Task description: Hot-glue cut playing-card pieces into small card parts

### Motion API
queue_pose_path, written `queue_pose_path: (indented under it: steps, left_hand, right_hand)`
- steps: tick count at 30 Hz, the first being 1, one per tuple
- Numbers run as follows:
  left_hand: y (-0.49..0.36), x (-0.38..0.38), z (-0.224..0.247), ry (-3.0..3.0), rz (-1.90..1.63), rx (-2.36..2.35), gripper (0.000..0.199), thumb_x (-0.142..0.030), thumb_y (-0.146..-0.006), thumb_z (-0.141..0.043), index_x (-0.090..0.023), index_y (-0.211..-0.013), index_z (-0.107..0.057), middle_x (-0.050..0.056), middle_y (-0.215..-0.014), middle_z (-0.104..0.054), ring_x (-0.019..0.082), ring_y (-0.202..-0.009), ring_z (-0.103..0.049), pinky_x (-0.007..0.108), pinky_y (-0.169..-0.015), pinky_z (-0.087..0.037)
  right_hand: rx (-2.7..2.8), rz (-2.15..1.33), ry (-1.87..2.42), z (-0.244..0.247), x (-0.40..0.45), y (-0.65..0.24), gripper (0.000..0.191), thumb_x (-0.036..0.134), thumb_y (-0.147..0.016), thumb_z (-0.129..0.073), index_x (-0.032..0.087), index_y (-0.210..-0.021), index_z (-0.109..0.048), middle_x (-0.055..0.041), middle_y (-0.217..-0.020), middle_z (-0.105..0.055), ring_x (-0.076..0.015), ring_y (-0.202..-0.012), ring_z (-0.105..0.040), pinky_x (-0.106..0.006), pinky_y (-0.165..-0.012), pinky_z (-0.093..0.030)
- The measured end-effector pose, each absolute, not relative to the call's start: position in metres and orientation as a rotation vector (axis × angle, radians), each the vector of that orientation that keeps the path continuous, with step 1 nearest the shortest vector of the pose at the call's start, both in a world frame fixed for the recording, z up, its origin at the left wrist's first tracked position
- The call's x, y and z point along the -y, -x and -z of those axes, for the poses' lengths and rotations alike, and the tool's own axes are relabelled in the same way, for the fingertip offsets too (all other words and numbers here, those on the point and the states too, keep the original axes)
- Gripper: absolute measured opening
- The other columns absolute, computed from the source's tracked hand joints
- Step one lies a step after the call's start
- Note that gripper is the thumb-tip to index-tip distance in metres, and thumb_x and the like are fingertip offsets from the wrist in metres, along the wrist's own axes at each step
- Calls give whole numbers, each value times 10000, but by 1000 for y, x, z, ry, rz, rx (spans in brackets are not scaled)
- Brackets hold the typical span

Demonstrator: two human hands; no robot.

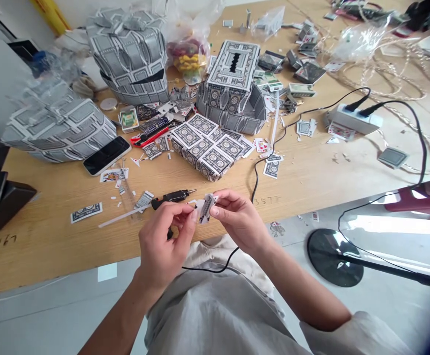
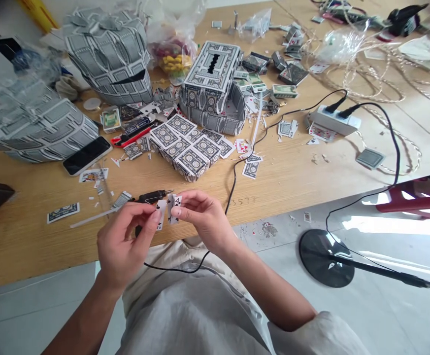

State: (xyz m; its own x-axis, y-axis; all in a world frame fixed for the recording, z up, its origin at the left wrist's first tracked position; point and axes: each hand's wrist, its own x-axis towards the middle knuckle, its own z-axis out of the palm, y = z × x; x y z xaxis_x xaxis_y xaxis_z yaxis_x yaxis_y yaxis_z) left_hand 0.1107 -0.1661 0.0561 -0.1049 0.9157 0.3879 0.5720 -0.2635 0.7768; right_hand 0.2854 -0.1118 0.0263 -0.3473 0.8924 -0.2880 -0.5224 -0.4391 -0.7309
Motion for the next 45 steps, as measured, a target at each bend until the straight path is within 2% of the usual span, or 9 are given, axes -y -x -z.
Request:
queue_pose_path:
  steps: [6, 18, 33, 45]
  left_hand:
    - [-114, 167, -56, -1783, -1310, -1598, 53, -166, -1010, -721, -211, -1034, -707, -3, -923, -742, 102, -760, -677, 209, -710, -567]
    - [-117, 165, -56, -1697, -1276, -1582, 15, -205, -1023, -710, -210, -1010, -705, -6, -907, -733, 100, -737, -680, 201, -674, -555]
    - [-119, 166, -52, -1614, -1244, -1571, 35, -245, -1025, -718, -218, -1011, -701, -3, -926, -750, 112, -750, -715, 219, -705, -577]
    - [-121, 165, -53, -1570, -1256, -1570, 65, -272, -1023, -717, -215, -993, -705, 4, -898, -761, 125, -728, -720, 233, -701, -590]
  right_hand:
    - [670, -1912, 826, -27, 115, -283, 313, 310, -674, -1070, 264, -893, -851, 19, -910, -841, -130, -833, -749, -255, -796, -609]
    - [666, -1907, 820, -28, 115, -282, 311, 304, -666, -1071, 256, -878, -848, 15, -891, -844, -131, -790, -752, -259, -771, -616]
    - [661, -1908, 829, -28, 116, -283, 343, 310, -627, -1094, 269, -863, -848, 29, -885, -845, -117, -793, -756, -245, -773, -616]
    - [679, -1897, 840, -30, 116, -283, 297, 292, -666, -1069, 257, -854, -842, 14, -880, -843, -139, -788, -750, -277, -782, -622]
